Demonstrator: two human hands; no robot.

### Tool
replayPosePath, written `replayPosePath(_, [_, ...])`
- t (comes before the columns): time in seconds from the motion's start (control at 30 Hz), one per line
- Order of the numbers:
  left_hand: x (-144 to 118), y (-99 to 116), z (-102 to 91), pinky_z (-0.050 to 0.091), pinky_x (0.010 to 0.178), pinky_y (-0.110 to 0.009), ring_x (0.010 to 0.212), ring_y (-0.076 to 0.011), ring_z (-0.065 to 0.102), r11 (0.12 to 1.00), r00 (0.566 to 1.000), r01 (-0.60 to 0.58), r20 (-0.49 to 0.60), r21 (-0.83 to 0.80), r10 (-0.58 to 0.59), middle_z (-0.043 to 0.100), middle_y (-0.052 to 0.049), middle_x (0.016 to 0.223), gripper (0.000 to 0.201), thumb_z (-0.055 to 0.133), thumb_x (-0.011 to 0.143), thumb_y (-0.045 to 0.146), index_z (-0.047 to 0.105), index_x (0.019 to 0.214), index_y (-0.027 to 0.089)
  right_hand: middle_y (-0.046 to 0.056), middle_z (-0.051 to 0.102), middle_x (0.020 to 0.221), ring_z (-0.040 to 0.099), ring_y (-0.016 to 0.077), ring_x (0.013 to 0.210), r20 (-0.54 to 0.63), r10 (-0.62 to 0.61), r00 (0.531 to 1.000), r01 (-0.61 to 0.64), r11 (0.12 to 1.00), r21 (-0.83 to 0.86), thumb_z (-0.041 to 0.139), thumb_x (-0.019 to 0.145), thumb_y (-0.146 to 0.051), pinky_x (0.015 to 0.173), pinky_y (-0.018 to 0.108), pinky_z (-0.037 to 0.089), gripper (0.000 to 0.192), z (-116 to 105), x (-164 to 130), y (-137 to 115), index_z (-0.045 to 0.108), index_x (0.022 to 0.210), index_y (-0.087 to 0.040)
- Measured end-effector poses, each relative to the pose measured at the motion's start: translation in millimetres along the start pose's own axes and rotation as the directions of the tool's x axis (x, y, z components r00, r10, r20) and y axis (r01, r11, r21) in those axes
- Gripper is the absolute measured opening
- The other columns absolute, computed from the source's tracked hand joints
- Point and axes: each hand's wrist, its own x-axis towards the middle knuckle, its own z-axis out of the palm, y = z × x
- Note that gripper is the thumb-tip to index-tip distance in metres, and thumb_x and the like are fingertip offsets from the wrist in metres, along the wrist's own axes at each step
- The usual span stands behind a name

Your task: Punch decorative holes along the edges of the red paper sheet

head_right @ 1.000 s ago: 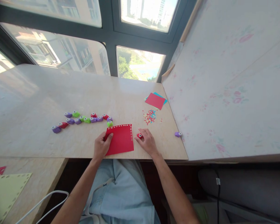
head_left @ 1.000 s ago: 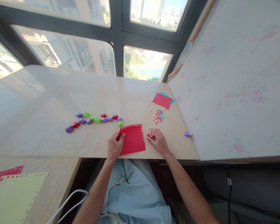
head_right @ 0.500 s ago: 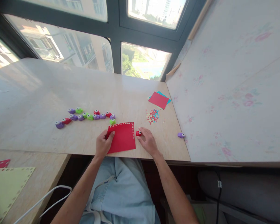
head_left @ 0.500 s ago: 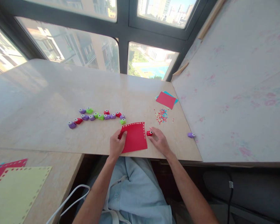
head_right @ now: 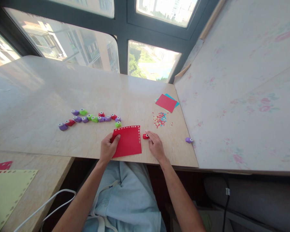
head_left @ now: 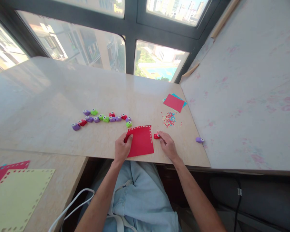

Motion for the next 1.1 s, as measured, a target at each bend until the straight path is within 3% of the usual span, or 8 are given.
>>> replayPosePath(0.4, [-0.7,-2.6,0.3,0.038,0.059,-0.023,0.063,-0.0131,0.049,1.0,1.0,-0.008,-0.018,-0.015,0.008,0.059,0.001,0.069,0.025,0.053,0.088,0.039,0.064,0.082,0.017,0.008,0.07,0.098,0.063,0.0237,0.093,0.021,-0.034,0.999,0.035,0.999,-0.023,0.063,0.088,-0.031,0.086,0.041,0.049,0.019,-1.9,1.5,-9.3,0.067,0.104,-0.022])
replayPosePath(0.6, [-0.9,-4.2,0.5,0.039,0.059,-0.023,0.064,-0.0132,0.05,1.0,0.999,-0.004,-0.035,-0.03,0.003,0.059,0.001,0.069,0.026,0.054,0.088,0.039,0.065,0.085,0.016,0.006,0.068,0.089,0.06,0.0196,0.079,0.069,0.002,0.998,-0.006,0.999,0.051,0.059,0.088,-0.024,0.077,0.035,0.05,0.025,-4.5,-0.3,-10.2,0.065,0.112,-0.022])
replayPosePath(0.8, [-0.6,-4.3,0.4,0.04,0.061,-0.023,0.066,-0.0138,0.052,1.0,1.0,0.003,-0.024,-0.03,-0.003,0.062,0.0,0.073,0.026,0.053,0.088,0.04,0.065,0.087,0.017,0.003,0.057,0.08,0.053,0.0165,0.072,0.117,-0.085,0.989,0.075,0.993,0.089,0.051,0.088,-0.014,0.067,0.03,0.048,0.038,-6.2,3.1,-3.6,0.062,0.123,-0.021])
replayPosePath(1.1, [-1.6,-3.4,-1.0,0.04,0.059,-0.023,0.064,-0.0138,0.052,1.0,0.999,0.001,-0.034,0.0,-0.001,0.061,0.001,0.07,0.025,0.053,0.088,0.039,0.064,0.083,0.017,0.01,0.052,0.118,0.053,0.0206,0.107,0.27,-0.285,0.92,0.255,0.957,0.141,0.046,0.087,-0.006,0.088,0.037,0.049,0.049,-9.4,16.8,9.2,0.059,0.128,-0.028])
